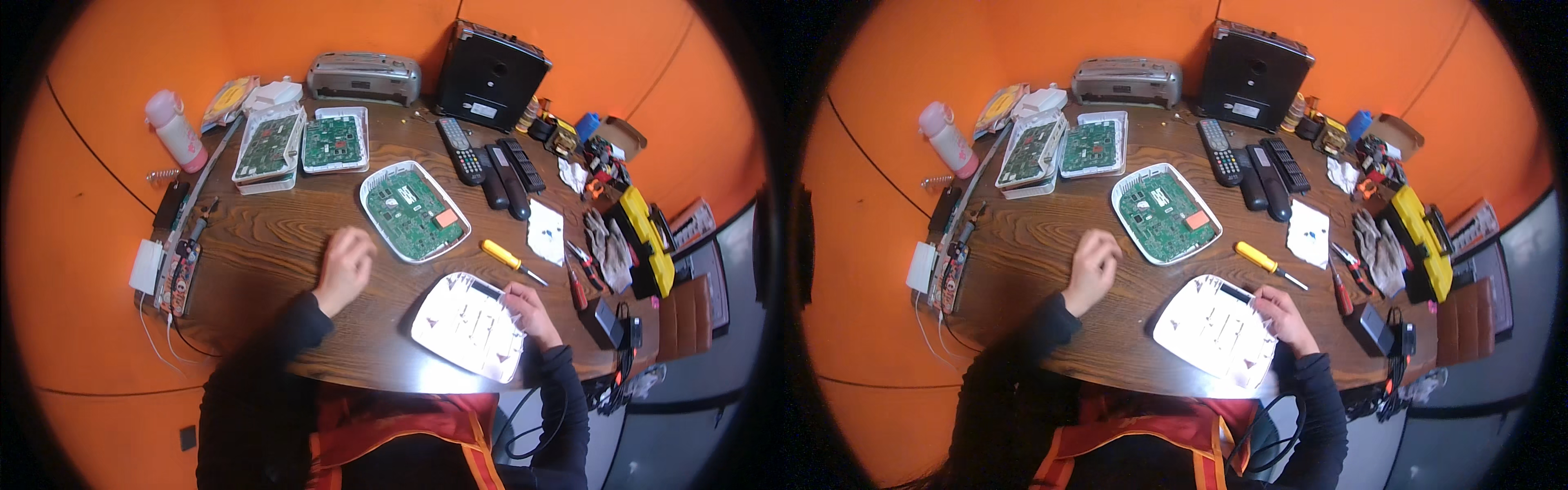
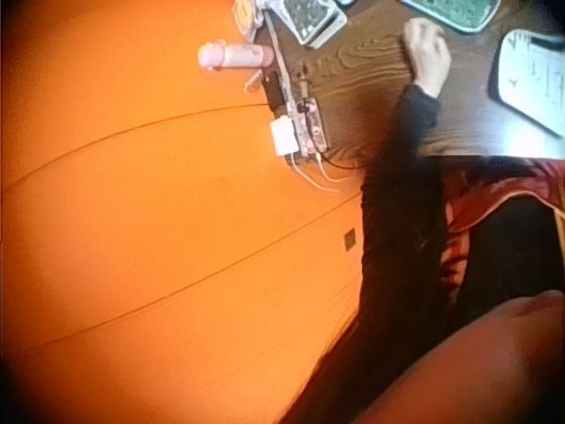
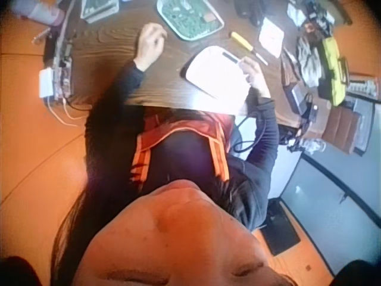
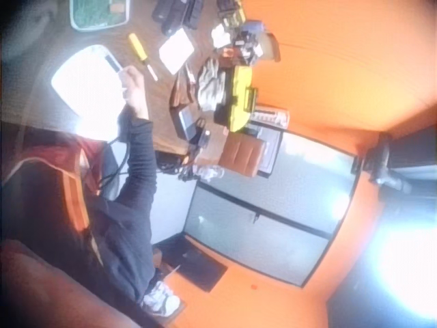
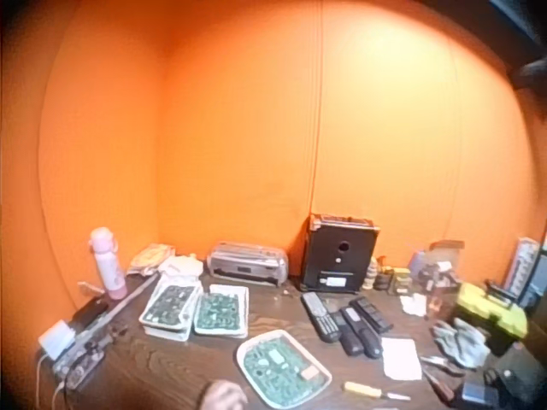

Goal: The person assembles a white rectangular electronic device by placing the circuit board into the casing, aligning the top cover, and securing it with screws using a yellow screwdriver. The person repeats the process for a second similar device, tightening screws and checking alignment.

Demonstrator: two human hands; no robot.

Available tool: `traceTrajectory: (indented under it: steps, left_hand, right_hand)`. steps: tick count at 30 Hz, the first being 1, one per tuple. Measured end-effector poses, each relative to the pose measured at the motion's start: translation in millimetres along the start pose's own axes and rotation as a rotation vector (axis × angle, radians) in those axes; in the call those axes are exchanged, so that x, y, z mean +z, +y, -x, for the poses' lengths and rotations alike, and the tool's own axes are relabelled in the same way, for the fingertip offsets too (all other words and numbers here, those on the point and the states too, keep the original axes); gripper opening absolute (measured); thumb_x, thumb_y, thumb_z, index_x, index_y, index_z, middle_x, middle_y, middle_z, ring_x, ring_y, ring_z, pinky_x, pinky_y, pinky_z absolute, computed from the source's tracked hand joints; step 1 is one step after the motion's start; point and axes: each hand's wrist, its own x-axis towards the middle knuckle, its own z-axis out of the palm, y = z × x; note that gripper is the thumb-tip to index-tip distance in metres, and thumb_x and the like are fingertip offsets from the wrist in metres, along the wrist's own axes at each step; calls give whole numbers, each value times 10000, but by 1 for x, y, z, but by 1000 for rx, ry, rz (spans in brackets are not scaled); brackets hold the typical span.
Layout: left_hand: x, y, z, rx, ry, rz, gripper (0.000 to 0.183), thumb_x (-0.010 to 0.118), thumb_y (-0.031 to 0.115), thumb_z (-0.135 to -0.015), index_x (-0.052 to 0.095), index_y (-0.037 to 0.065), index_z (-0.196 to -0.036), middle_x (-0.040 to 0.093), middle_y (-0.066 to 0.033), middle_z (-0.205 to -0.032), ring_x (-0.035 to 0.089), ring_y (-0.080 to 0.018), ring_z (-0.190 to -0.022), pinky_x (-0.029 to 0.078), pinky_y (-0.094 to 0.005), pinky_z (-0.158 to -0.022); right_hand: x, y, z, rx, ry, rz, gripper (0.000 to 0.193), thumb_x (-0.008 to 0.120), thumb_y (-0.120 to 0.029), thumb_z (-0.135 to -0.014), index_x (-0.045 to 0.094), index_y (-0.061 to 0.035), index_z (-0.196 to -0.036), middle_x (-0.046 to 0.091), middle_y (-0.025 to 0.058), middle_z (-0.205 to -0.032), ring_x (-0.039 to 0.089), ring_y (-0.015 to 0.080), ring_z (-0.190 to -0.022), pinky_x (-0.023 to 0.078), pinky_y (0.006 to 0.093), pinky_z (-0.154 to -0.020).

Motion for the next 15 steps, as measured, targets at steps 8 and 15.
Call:
traceTrajectory:
  steps: [8,15]
  left_hand:
    - [22,-62,-51,-360,121,48,375,603,135,-845,514,-13,-1177,538,-172,-1101,515,-302,-1030,405,-366,-889]
    - [23,-45,-57,-551,-17,263,239,578,-34,-795,585,-25,-1034,639,-87,-845,598,-104,-713,481,-235,-627]
  right_hand:
    - [-35,5,-27,-87,-48,4,120,553,-151,-866,544,-51,-800,416,-91,-587,355,0,-495,214,180,-427]
    - [-56,12,-15,-252,84,-160,168,540,-178,-841,517,-18,-795,492,-39,-668,412,22,-581,283,175,-512]
